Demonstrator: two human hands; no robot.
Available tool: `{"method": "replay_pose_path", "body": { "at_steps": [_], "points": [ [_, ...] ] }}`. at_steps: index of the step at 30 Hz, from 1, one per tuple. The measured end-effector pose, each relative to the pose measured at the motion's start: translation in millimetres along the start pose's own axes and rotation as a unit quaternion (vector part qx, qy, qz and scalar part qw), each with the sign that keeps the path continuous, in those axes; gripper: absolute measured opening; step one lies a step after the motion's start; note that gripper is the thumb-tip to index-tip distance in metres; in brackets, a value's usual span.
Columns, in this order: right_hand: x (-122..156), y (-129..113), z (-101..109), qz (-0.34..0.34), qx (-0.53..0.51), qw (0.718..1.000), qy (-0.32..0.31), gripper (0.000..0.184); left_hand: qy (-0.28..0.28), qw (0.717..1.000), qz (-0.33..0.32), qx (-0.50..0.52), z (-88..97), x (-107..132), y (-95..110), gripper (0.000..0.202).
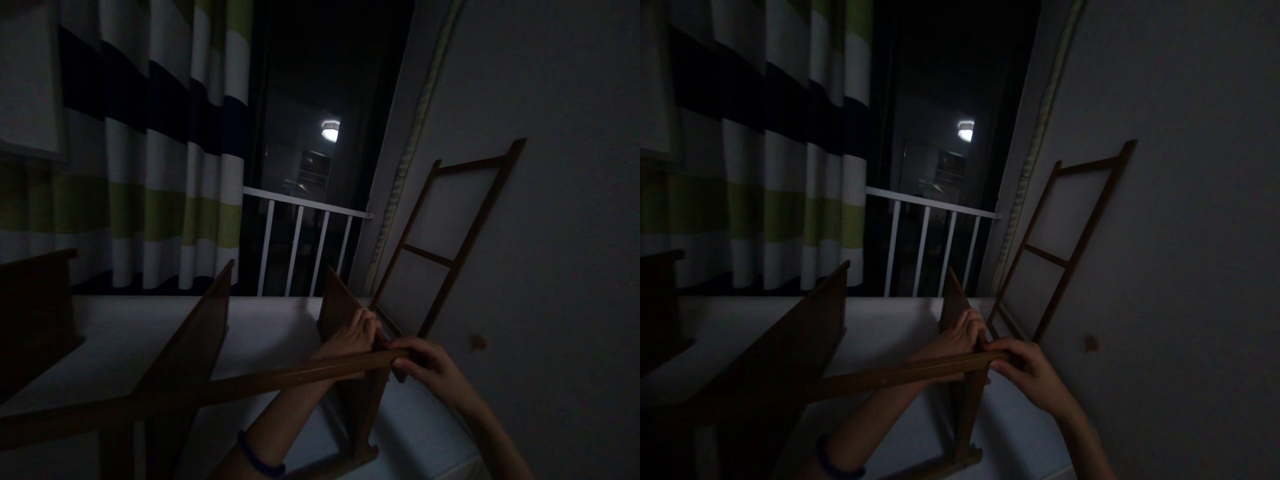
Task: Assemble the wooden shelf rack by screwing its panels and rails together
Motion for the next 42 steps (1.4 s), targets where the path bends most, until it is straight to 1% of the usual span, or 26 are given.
{"method": "replay_pose_path", "body": {
  "at_steps": [3, 6, 10, 14, 15, 17, 21, 23, 26, 28, 31, 32, 34, 36, 38, 39, 42],
  "points": [
    [-0.6, 0.3, -0.3, -0.004, 0.000, 1.000, 0.001, 0.025, -0.041, 0.999, 0.004, 0.011, 0.5, 0.8, 0.1, 0.063],
    [-0.4, 0.0, 0.5, -0.004, 0.004, 1.000, 0.007, 0.024, -0.069, 0.997, -0.010, 0.046, -0.4, 3.2, 1.7, 0.079],
    [0.6, -2.1, 1.1, 0.002, 0.008, 1.000, 0.012, 0.021, -0.053, 0.991, -0.045, 0.116, 1.8, 5.5, 4.3, 0.100],
    [1.0, -6.0, 1.4, 0.004, 0.011, 1.000, 0.013, 0.020, -0.063, 0.986, -0.041, 0.146, -2.8, 6.8, 3.0, 0.110],
    [0.8, -7.3, 1.9, 0.004, 0.014, 1.000, 0.015, 0.020, -0.060, 0.987, -0.038, 0.145, -3.0, 7.0, 3.5, 0.110],
    [0.6, -9.5, 2.4, 0.004, 0.019, 1.000, 0.018, 0.021, -0.036, 0.989, -0.022, 0.144, -1.7, 7.0, 3.4, 0.104],
    [0.5, -12.7, 4.3, 0.007, 0.022, 0.999, 0.031, 0.021, 0.035, 0.987, 0.040, 0.150, 0.6, 7.9, -0.8, 0.080],
    [0.9, -13.1, 5.9, 0.009, 0.018, 0.999, 0.046, 0.021, 0.070, 0.985, 0.048, 0.153, 2.3, 8.6, -0.1, 0.072],
    [3.0, -11.9, 9.8, 0.014, 0.021, 0.997, 0.076, 0.023, 0.101, 0.981, 0.043, 0.161, 3.8, 9.2, 1.4, 0.067],
    [6.6, -8.9, 14.2, 0.015, 0.034, 0.994, 0.100, 0.031, 0.110, 0.980, 0.039, 0.161, 4.6, 9.4, 1.5, 0.068],
    [18.7, 6.2, 20.9, -0.022, 0.043, 0.989, 0.139, 0.059, 0.110, 0.981, 0.041, 0.155, 5.0, 9.2, 0.8, 0.069],
    [25.5, 13.3, 22.1, -0.040, 0.046, 0.986, 0.155, 0.064, 0.109, 0.981, 0.040, 0.152, 5.1, 9.1, 0.9, 0.070],
    [43.3, 28.2, 20.6, -0.070, 0.060, 0.978, 0.188, 0.063, 0.111, 0.982, 0.035, 0.148, 5.9, 9.1, 1.8, 0.070],
    [63.9, 46.1, 9.0, -0.102, 0.073, 0.971, 0.205, 0.056, 0.117, 0.982, 0.027, 0.143, 7.0, 9.2, 3.1, 0.069],
    [83.0, 65.3, -13.5, -0.137, 0.092, 0.968, 0.187, 0.049, 0.122, 0.982, 0.019, 0.141, 7.8, 9.3, 4.0, 0.068],
    [88.8, 73.0, -32.4, -0.145, 0.105, 0.974, 0.140, 0.048, 0.123, 0.982, 0.016, 0.141, 7.8, 9.4, 4.2, 0.068],
    [99.3, 76.7, -83.9, -0.100, 0.128, 0.987, 0.012, 0.047, 0.125, 0.981, 0.015, 0.148, 7.7, 9.5, 3.4, 0.071]
  ]
}}
Point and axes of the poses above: each hand's wrist, its own x-axis away from the middle knuckle, its own z-axis out of the back of the hand, y = z × x, the point moved 10 cm from there along -x, towards the middle knuckle, and after that the axes turned 8 degrees about x, right-handed, at the moved point
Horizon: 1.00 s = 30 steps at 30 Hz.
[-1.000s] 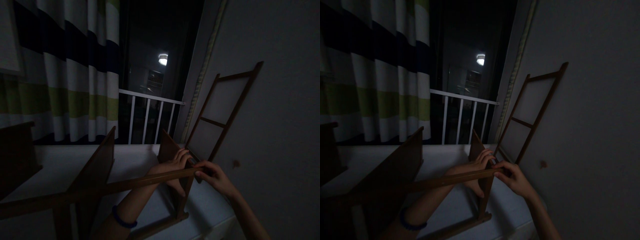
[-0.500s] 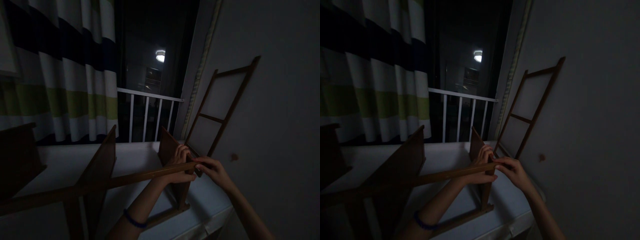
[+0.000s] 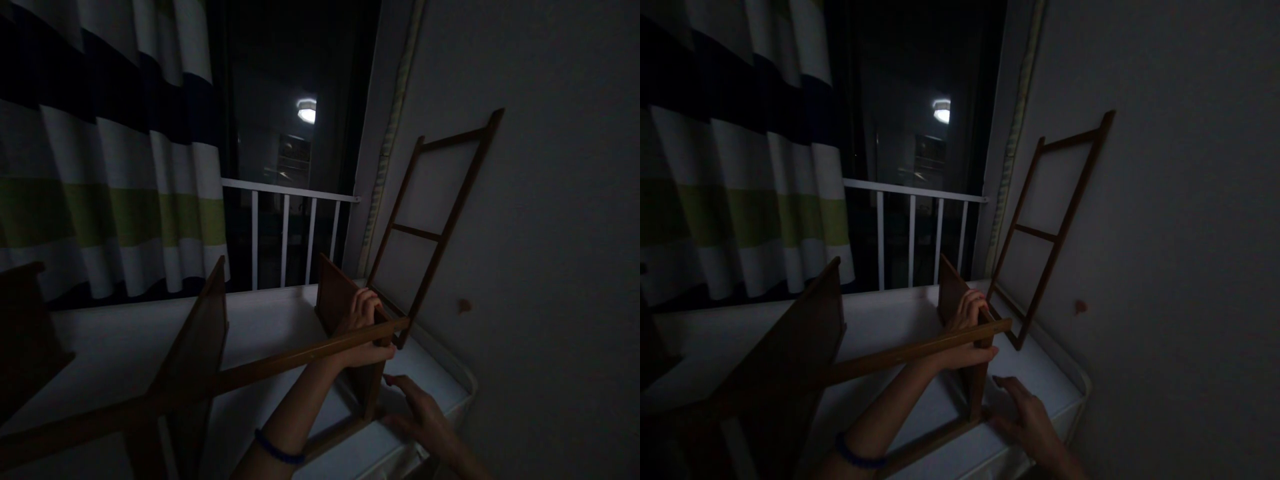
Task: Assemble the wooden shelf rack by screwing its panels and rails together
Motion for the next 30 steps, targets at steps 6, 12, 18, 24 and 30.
{"method": "replay_pose_path", "body": {
  "at_steps": [6, 12, 18, 24, 30],
  "points": [
    [-0.6, -13.1, -39.6, 0.028, 0.056, 0.993, -0.101, 0.017, 0.005, 1.000, -0.004, 0.000, 0.0, 0.5, -0.1, 0.070],
    [-4.1, -6.0, -48.7, 0.002, 0.096, 0.990, -0.106, 0.014, 0.012, 1.000, -0.012, 0.003, -1.1, 0.8, -1.9, 0.072],
    [-2.3, -5.9, -47.5, -0.010, 0.091, 0.991, -0.098, 0.013, 0.016, 1.000, -0.010, 0.006, 0.7, 0.4, -0.9, 0.072],
    [-0.6, 0.1, -50.9, -0.009, 0.089, 0.992, -0.088, 0.013, 0.011, 1.000, -0.004, 0.010, 1.3, 0.8, -0.1, 0.071],
    [0.2, 4.9, -54.9, 0.006, 0.108, 0.990, -0.093, 0.017, 0.008, 1.000, -0.004, 0.010, 1.2, 1.5, -0.5, 0.072]
  ]
}}
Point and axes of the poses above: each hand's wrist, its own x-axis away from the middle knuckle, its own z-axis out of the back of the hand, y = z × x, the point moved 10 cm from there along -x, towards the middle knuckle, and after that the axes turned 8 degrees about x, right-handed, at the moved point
